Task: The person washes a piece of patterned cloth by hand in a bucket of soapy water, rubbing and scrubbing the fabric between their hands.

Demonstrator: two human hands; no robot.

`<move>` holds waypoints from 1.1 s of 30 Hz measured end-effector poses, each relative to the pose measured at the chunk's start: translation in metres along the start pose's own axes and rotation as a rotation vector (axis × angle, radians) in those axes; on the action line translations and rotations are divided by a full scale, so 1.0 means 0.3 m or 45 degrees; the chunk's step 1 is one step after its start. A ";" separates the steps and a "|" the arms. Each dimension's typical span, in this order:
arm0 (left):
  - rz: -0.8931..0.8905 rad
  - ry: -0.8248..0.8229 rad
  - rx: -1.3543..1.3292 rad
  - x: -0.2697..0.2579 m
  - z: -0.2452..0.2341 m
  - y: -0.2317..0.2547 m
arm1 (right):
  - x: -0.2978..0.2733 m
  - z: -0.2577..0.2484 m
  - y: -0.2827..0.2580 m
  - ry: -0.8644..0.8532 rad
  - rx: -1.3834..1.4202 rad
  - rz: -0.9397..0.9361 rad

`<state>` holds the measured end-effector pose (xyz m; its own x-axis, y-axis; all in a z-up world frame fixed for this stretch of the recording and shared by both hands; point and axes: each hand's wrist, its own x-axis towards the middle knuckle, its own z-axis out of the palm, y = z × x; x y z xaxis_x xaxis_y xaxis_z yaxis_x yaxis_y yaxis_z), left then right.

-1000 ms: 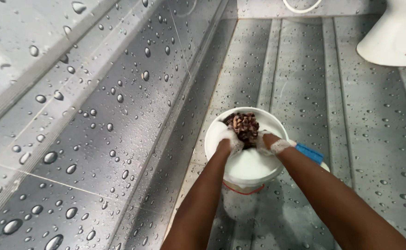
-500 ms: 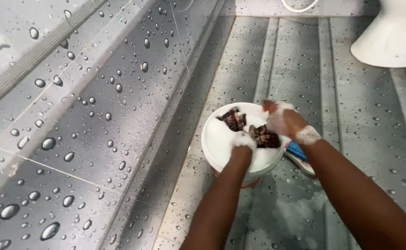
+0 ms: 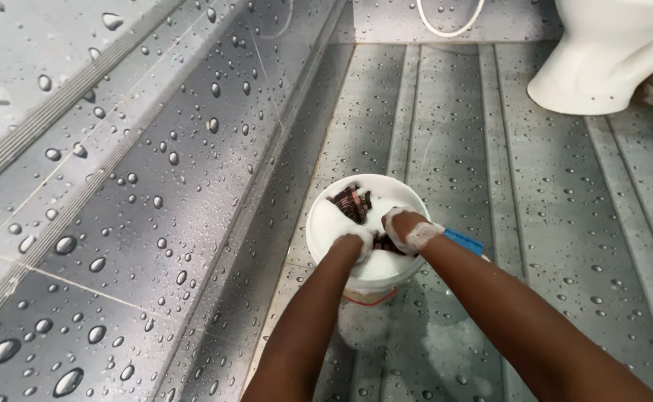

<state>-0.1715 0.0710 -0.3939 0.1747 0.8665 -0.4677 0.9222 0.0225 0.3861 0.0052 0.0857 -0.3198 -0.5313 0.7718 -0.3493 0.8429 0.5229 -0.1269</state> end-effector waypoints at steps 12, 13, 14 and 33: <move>-0.107 0.073 0.208 0.256 0.110 -0.017 | 0.305 0.273 0.137 -0.028 0.034 0.180; -0.114 0.071 0.214 0.265 0.115 -0.030 | 0.322 0.290 0.146 -0.028 0.029 0.190; -0.120 0.072 0.214 0.270 0.114 -0.050 | 0.342 0.305 0.146 -0.029 0.019 0.198; -0.066 0.696 -0.261 -0.002 -0.059 -0.046 | 0.072 -0.071 0.017 0.236 0.552 -0.171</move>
<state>-0.1905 0.0791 -0.3849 -0.1221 0.9920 -0.0329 0.8298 0.1202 0.5450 -0.0038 0.1127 -0.3081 -0.6107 0.7798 -0.1375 0.7026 0.4536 -0.5482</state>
